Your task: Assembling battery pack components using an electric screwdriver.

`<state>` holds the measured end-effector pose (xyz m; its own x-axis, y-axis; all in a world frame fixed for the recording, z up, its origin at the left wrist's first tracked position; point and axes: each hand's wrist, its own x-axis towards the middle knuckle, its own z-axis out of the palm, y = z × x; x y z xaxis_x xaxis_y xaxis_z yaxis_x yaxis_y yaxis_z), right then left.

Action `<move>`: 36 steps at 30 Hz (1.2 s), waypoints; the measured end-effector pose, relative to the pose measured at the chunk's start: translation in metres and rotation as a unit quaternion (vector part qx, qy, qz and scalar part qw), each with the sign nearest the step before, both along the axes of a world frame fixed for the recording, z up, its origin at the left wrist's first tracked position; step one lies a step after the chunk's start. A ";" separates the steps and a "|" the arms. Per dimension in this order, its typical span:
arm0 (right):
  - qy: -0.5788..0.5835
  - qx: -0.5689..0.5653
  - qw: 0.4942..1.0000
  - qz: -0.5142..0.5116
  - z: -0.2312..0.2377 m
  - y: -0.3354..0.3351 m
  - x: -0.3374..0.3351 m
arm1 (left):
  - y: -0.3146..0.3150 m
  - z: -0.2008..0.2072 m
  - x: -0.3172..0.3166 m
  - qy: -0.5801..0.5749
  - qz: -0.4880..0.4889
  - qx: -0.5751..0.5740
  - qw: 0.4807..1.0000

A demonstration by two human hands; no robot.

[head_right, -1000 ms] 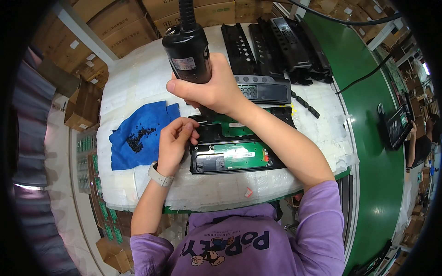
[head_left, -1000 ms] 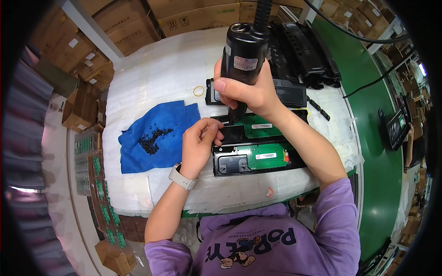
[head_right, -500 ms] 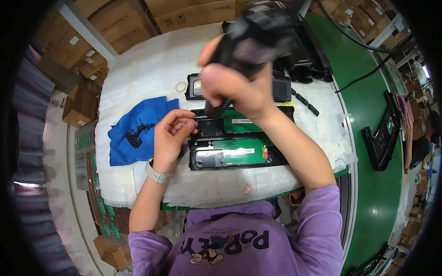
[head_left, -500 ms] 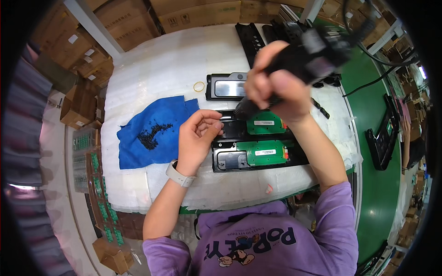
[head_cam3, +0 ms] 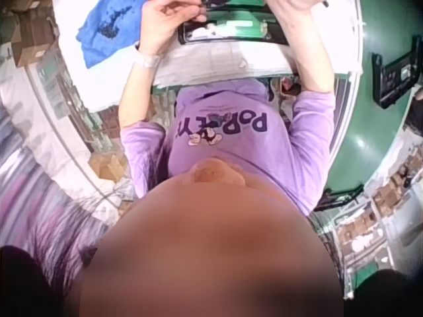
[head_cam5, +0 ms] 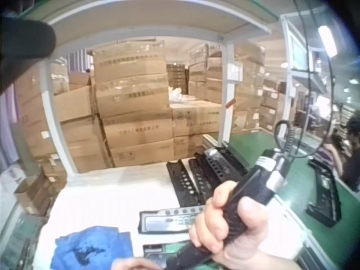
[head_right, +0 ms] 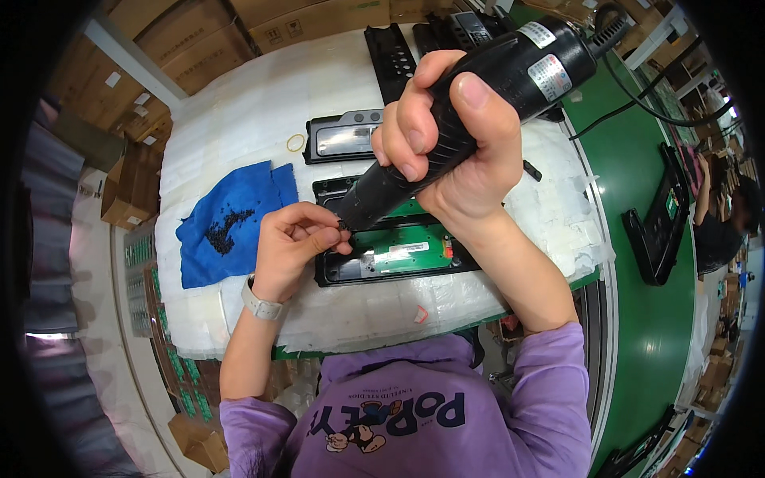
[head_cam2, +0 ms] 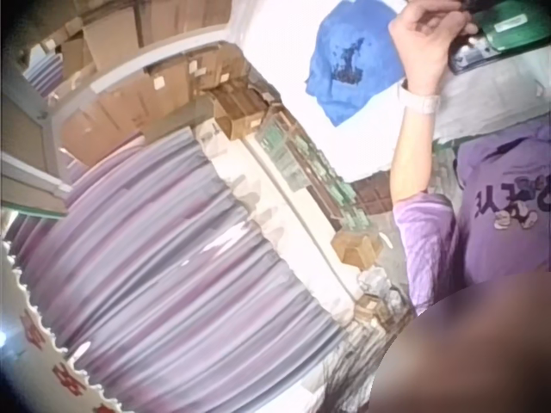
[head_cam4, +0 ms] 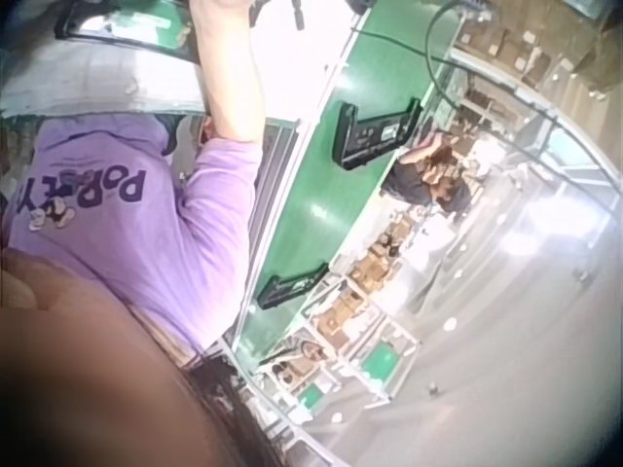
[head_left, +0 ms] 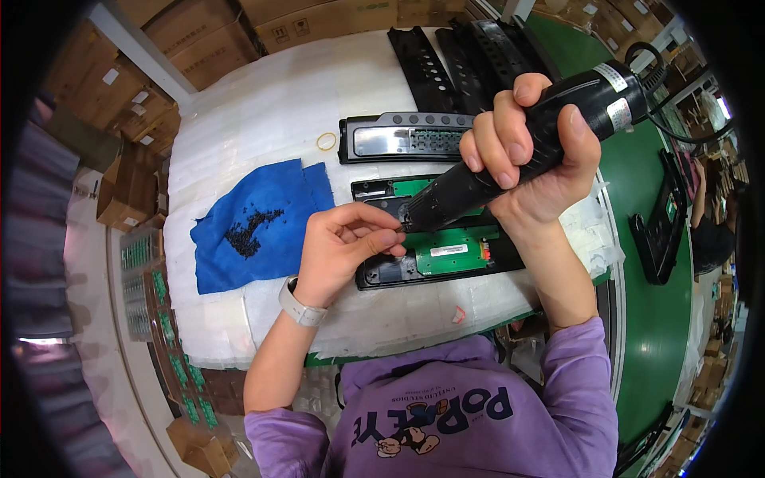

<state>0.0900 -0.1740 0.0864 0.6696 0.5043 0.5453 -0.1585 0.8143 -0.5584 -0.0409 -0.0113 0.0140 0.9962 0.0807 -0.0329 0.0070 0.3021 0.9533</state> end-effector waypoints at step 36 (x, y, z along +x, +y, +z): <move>-0.255 -0.269 0.928 -0.022 -0.020 0.036 -0.027 | 0.091 -0.006 -0.044 0.030 0.313 0.696 0.645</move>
